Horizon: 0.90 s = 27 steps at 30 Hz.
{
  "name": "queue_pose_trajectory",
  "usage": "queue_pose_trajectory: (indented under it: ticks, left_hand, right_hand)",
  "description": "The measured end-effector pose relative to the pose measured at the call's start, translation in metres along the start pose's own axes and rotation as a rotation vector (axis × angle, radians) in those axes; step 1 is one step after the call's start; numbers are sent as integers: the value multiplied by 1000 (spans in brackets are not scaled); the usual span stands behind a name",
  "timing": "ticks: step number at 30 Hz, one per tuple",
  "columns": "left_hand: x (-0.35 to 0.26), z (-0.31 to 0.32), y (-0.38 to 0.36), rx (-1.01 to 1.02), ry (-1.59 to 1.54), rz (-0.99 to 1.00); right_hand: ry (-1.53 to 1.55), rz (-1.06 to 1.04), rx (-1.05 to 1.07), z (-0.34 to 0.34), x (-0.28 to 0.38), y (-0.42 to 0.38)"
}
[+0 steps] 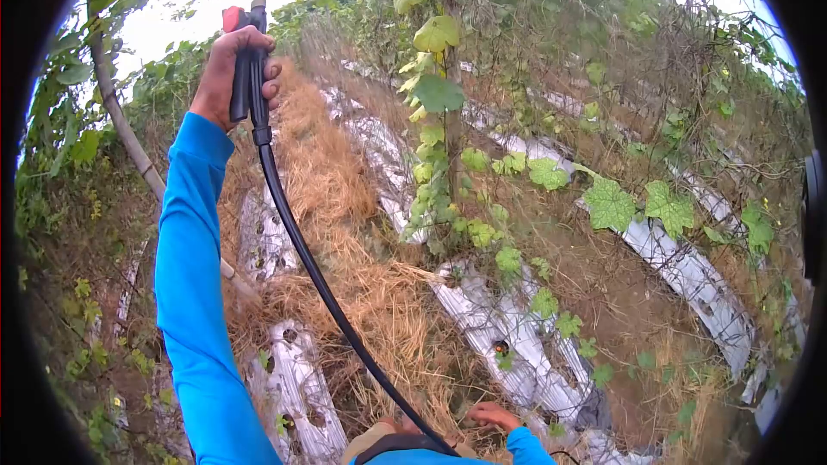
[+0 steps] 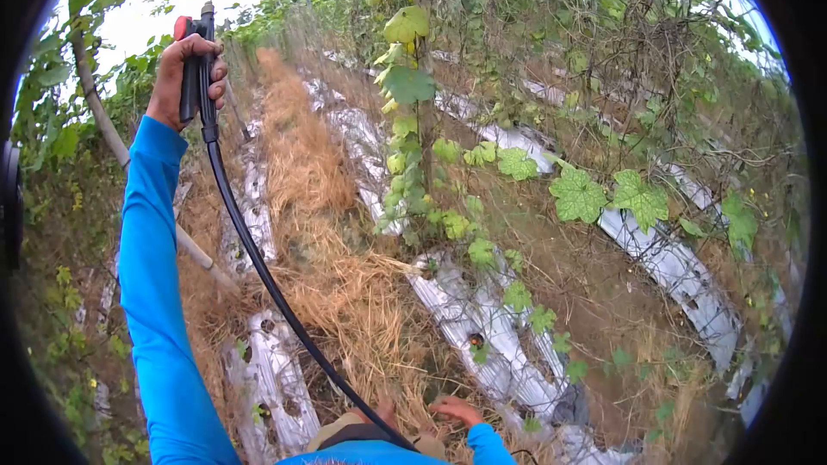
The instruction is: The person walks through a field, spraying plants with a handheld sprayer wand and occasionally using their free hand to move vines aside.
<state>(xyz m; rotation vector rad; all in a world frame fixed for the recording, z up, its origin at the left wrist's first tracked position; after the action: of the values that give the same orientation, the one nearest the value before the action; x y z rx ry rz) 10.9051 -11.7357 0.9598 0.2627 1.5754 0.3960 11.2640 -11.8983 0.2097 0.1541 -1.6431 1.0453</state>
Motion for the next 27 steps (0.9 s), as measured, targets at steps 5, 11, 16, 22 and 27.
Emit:
queue_pose_trajectory:
  ticks: [5, 11, 16, 22, 27]
  left_hand:
    - [-11, 22, -16, 201, -152, -25]
    - [-28, 41, -51, 520, -328, 6]
    - [-37, 39, -106, 714, -450, -10]
    - [-26, 12, -166, 531, -414, -82]
    - [2, 1, -196, 184, -263, -137]
  right_hand:
    - [-36, 37, -61, -10, 1, -9]
    - [148, 226, -184, -3, -79, -45]
    - [397, 405, -262, 26, -208, -100]
    - [581, 634, -230, 101, -296, -205]
    - [581, 610, -231, 132, -323, -259]
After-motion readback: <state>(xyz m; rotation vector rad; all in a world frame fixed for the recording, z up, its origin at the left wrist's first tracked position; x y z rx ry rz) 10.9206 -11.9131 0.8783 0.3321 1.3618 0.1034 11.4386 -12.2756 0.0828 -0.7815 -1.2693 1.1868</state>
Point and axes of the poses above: each hand's wrist, its own y-axis towards the middle knuckle, its own z-axis out of the palm, x = y × z, the point moved 7 cm from there along y, towards the middle knuckle, and after that the axes turned 5 degrees about -y, right-handed, at the moved point
